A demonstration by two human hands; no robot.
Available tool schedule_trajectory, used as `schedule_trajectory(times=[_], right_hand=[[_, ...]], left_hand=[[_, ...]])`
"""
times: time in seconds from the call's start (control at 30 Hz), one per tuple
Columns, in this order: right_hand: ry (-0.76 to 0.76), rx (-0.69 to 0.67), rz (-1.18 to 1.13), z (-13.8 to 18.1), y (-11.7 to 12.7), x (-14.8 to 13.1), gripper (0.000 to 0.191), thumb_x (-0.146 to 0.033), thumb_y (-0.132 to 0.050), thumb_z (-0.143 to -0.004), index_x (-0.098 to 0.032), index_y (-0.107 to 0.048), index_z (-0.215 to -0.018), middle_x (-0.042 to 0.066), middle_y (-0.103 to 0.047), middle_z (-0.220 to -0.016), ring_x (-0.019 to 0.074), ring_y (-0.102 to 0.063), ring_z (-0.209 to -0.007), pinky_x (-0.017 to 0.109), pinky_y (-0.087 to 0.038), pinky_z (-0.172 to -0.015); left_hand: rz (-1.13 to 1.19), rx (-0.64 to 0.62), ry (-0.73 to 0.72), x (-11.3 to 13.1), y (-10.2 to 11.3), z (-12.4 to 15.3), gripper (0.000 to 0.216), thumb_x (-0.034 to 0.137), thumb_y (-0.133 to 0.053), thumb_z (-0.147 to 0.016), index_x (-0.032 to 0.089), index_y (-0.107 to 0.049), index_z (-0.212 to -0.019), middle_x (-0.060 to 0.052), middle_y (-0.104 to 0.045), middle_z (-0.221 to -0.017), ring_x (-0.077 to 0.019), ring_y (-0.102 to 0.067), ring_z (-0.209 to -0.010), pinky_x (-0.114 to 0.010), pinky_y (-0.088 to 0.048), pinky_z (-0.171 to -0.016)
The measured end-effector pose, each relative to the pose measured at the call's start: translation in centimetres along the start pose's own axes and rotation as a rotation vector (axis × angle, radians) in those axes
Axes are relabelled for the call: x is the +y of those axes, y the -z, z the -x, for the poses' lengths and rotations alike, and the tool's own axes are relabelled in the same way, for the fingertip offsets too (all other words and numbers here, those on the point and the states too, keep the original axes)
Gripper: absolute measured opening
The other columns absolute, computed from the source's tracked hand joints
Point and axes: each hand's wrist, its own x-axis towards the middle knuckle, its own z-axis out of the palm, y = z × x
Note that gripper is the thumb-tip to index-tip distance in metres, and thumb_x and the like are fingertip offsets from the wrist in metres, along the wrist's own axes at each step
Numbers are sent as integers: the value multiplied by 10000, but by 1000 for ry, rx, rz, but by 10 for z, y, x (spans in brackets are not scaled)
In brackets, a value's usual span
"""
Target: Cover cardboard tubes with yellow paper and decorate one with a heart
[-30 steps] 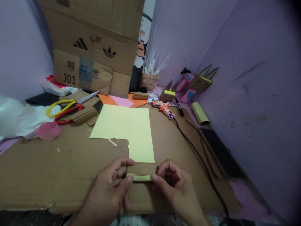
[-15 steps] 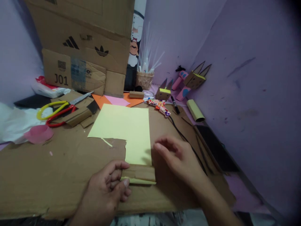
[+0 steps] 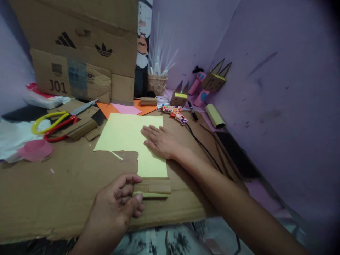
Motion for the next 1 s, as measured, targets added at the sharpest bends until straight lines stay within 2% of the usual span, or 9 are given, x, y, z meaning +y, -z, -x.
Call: schedule_trajectory(times=[0.27,0.37,0.47,0.57,0.63,0.7,0.77,0.9,1.0], right_hand=[[25,57,-48,3,0,-1,512,-404,-288,-925,-169,-316,-1379,62,-292,-1465,253,-244,-1344,504,-190,-1074],[27,115,-124,5,5,0,458,-376,-368,-913,-153,-431,-1309,102,-377,-1421,272,-288,-1322,514,-194,-1062],[-90,333,-253,18,21,-8,299,-285,-445,-892,-124,-625,-1068,128,-598,-1208,254,-469,-1187,438,-298,-1016],[-290,568,-413,50,40,-28,232,-244,-453,-880,-140,-644,-961,80,-684,-966,182,-609,-895,301,-455,-798],[-422,550,-612,79,46,-44,162,-270,-533,-829,-176,-656,-782,23,-665,-731,158,-605,-685,251,-459,-613],[-454,384,-793,106,42,-58,113,-283,-634,-745,-181,-657,-787,11,-627,-677,146,-566,-596,236,-431,-530],[-430,254,-900,126,30,-68,172,-293,-700,-683,-181,-655,-804,28,-613,-752,140,-541,-595,228,-406,-492],[-526,456,-881,140,2,-80,256,-239,-736,-630,-202,-577,-828,-2,-514,-775,125,-481,-607,225,-399,-520],[-592,516,-927,140,-8,-86,242,-202,-728,-619,-203,-548,-780,-13,-486,-772,110,-443,-583,215,-373,-507]], left_hand=[[-15,-18,-3,1,0,-2,390,354,-649,-609,175,-489,-916,63,-569,-485,-127,-583,-459,-200,-467,-433],[-4,-4,-10,-1,0,-2,377,333,-653,-604,176,-492,-907,54,-586,-499,-129,-582,-448,-204,-462,-422],[15,0,-2,-3,0,-2,367,327,-643,-612,175,-492,-909,45,-606,-532,-125,-579,-447,-203,-465,-417],[37,-11,5,-3,0,-2,334,315,-629,-626,175,-497,-899,46,-599,-517,-118,-567,-446,-194,-458,-417],[45,-21,2,-3,0,-1,318,312,-622,-633,174,-503,-893,40,-602,-523,-118,-564,-448,-194,-455,-417],[44,-36,-2,-2,0,-1,295,308,-610,-642,173,-505,-883,40,-597,-524,-115,-559,-449,-192,-453,-419],[45,-49,-12,-1,0,-1,265,300,-595,-651,175,-510,-868,48,-577,-510,-109,-556,-447,-184,-447,-422],[48,-58,-12,-1,2,-1,272,303,-598,-644,181,-514,-873,53,-561,-517,-118,-569,-454,-188,-448,-417],[44,-59,-10,-2,2,-1,288,302,-607,-639,179,-510,-881,48,-568,-515,-119,-562,-448,-195,-454,-416]])
